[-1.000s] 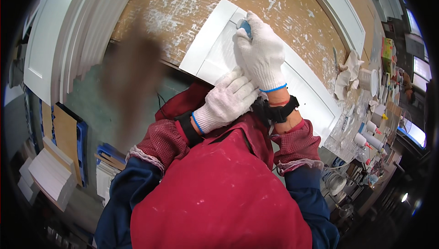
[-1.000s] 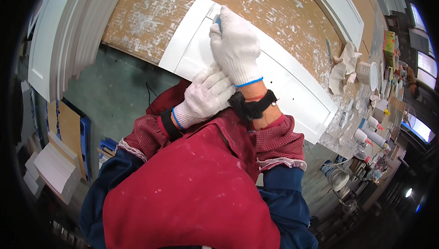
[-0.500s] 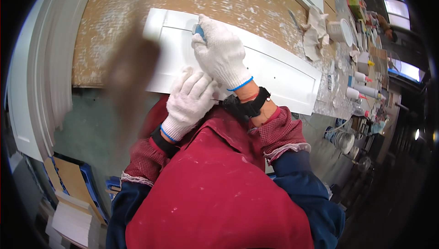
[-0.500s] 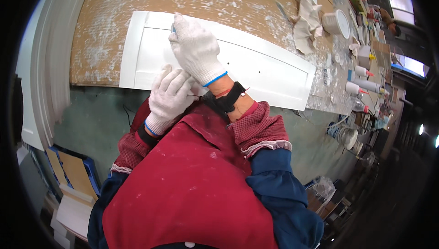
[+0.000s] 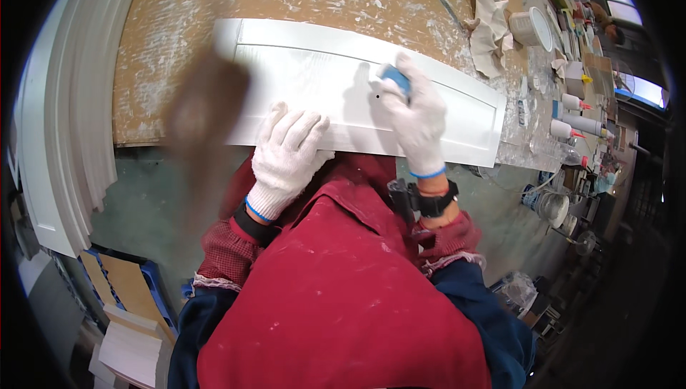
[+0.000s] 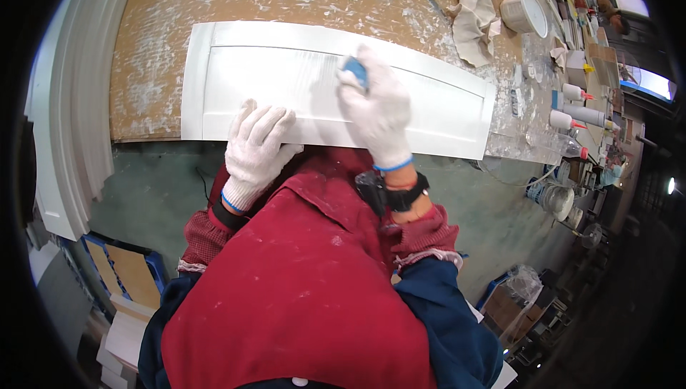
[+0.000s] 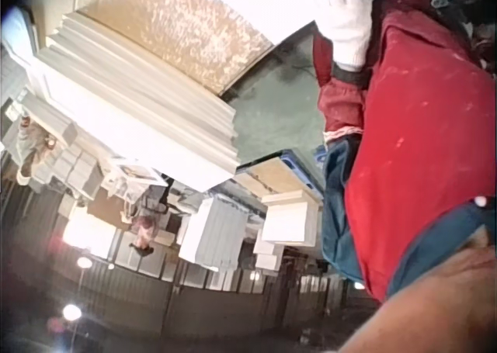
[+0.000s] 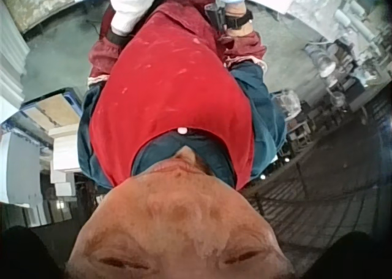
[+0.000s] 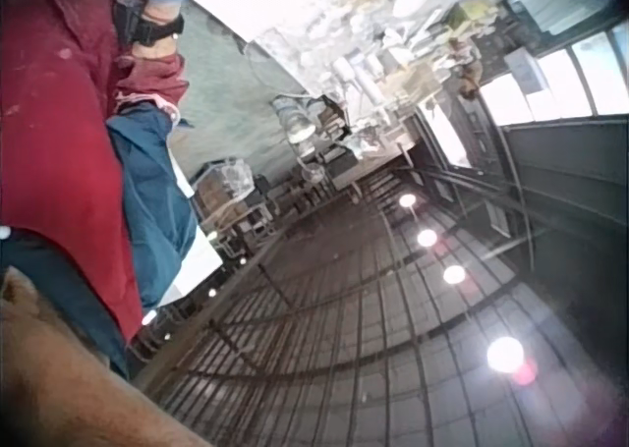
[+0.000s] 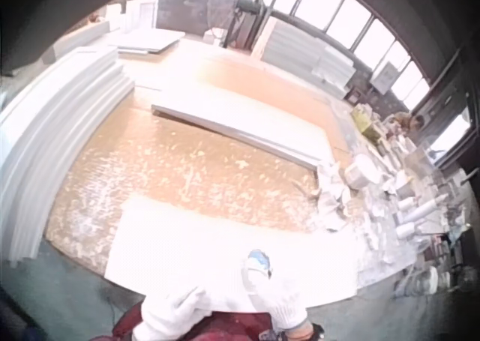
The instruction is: Finishing and repairing white wooden furniture panels by applying filler paste to imperfections and wiping them clean.
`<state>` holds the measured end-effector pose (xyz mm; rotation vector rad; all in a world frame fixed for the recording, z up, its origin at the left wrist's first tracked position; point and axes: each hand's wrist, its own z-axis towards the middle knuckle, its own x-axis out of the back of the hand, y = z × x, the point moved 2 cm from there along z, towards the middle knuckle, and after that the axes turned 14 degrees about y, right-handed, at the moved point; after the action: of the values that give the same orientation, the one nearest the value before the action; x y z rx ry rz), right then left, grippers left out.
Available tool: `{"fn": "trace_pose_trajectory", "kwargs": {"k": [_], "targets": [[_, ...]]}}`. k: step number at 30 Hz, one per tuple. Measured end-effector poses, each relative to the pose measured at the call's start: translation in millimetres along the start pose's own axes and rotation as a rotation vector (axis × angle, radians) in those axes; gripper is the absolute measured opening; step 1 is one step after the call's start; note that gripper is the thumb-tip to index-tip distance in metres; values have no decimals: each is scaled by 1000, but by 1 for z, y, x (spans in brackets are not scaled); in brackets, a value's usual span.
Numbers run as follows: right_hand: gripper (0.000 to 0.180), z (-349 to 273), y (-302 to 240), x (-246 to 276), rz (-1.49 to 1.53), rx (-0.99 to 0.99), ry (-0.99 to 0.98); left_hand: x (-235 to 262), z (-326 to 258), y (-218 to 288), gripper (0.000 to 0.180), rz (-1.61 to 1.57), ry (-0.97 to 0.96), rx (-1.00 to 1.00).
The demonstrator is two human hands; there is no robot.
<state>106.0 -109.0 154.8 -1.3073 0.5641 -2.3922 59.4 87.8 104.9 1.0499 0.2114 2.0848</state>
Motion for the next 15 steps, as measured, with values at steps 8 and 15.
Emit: {"fn": "trace_pose_trajectory", "kwargs": {"k": [8,15], "targets": [[42,-46,60,78,293,-804,117,38,-3,-5,28,-107,-23,134],[39,-75,76,104,410,-856,141,61,8,4,19,-102,-215,356]]}}
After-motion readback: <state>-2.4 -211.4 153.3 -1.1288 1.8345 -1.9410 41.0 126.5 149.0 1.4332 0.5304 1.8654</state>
